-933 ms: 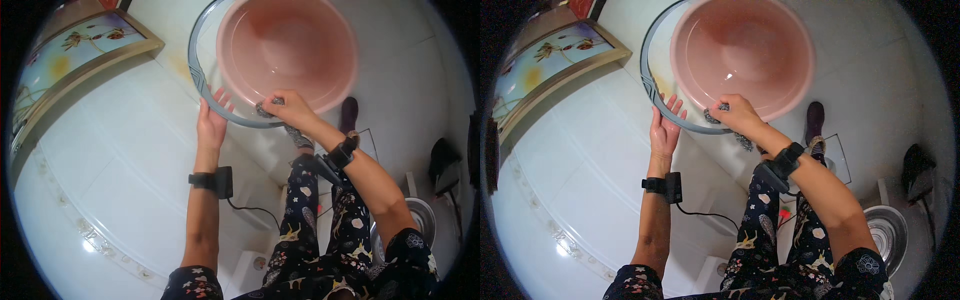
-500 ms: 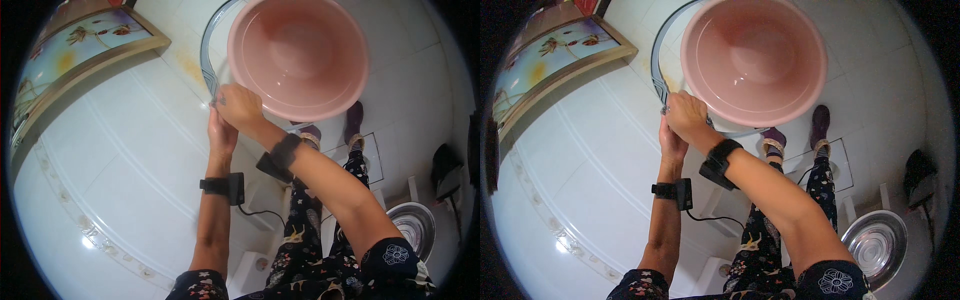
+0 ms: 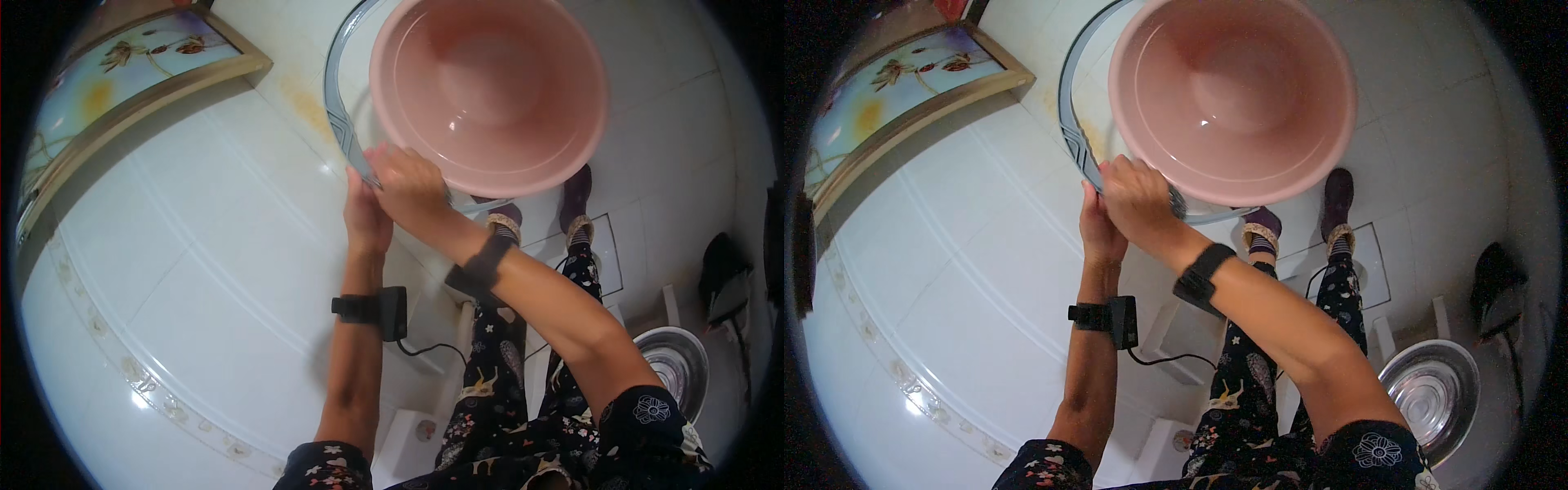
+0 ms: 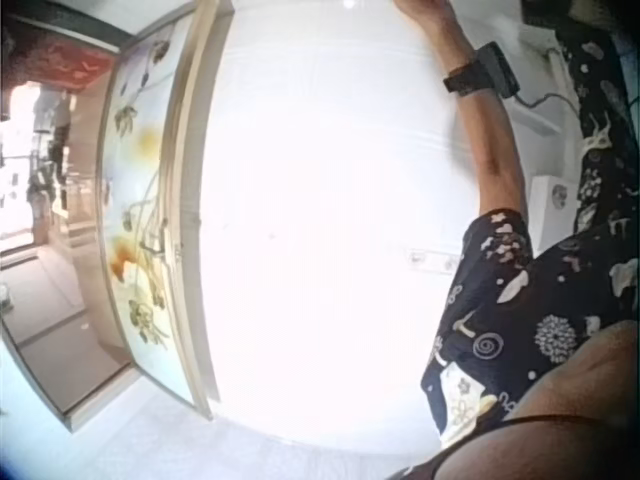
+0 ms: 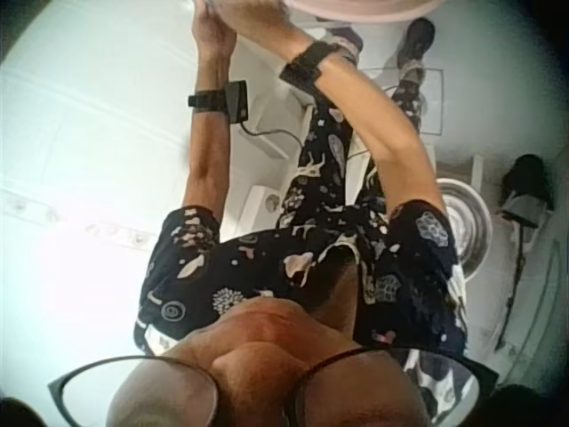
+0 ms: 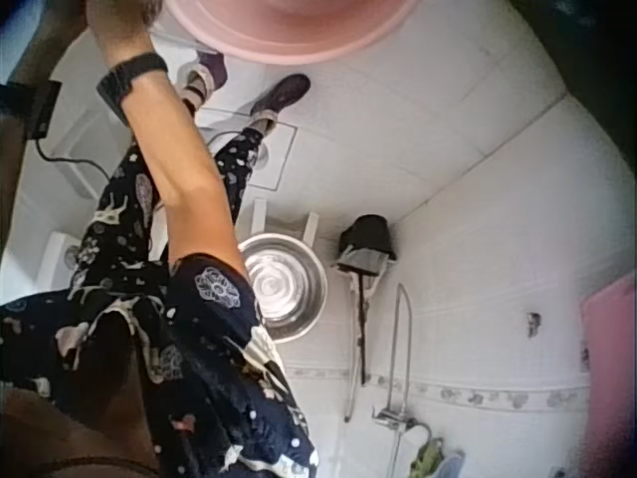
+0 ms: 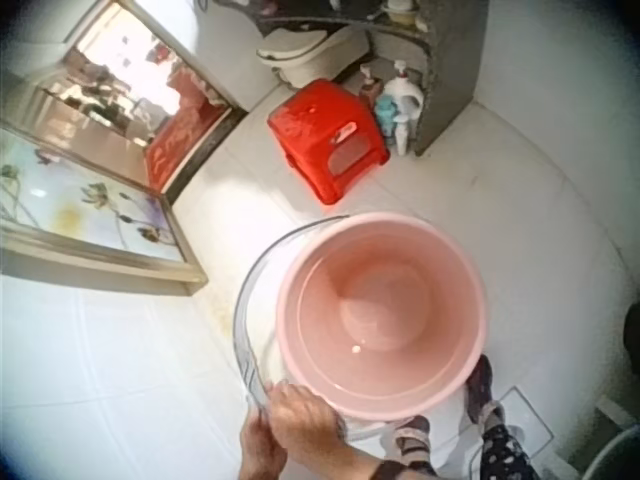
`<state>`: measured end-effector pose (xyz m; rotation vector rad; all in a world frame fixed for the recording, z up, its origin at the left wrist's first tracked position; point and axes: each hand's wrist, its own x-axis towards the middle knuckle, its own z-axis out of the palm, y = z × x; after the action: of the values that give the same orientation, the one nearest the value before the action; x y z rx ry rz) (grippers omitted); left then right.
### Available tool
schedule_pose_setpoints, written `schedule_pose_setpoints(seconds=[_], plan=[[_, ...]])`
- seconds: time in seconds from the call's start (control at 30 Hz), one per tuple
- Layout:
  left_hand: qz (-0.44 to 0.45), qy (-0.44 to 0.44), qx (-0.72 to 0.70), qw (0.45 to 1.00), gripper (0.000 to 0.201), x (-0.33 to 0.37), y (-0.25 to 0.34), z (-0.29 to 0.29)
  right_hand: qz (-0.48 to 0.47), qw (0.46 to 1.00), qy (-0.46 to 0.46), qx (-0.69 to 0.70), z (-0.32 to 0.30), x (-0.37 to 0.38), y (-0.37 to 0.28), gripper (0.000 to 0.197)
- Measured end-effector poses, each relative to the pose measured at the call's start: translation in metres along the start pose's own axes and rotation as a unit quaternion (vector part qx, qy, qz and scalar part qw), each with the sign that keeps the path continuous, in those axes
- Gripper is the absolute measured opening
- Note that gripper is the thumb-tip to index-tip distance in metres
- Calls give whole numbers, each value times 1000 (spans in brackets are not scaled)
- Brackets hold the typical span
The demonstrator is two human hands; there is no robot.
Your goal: Scrubbing and rinsing a pink plastic bucket in a bathroom environment.
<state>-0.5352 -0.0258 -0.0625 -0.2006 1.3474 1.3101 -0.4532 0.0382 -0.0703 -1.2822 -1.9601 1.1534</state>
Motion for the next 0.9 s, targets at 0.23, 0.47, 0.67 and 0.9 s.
schedule_pose_setpoints(seconds=[0.23, 0.47, 0.67, 0.9], plan=[[24, 24, 16, 999, 51, -7, 1, 15, 53, 996, -54, 42, -7, 29, -12, 10], [12, 30, -6, 999, 46, -14, -15, 18, 103, 987, -111, 47, -14, 27, -11, 17], [56, 42, 1, 998, 45, -14, -5, 49, 122, 989, -64, 56, -23, 45, -15, 16], [36, 23, 33, 999, 52, -23, 8, 52, 368, 886, -87, 267, -128, 62, 51, 23]])
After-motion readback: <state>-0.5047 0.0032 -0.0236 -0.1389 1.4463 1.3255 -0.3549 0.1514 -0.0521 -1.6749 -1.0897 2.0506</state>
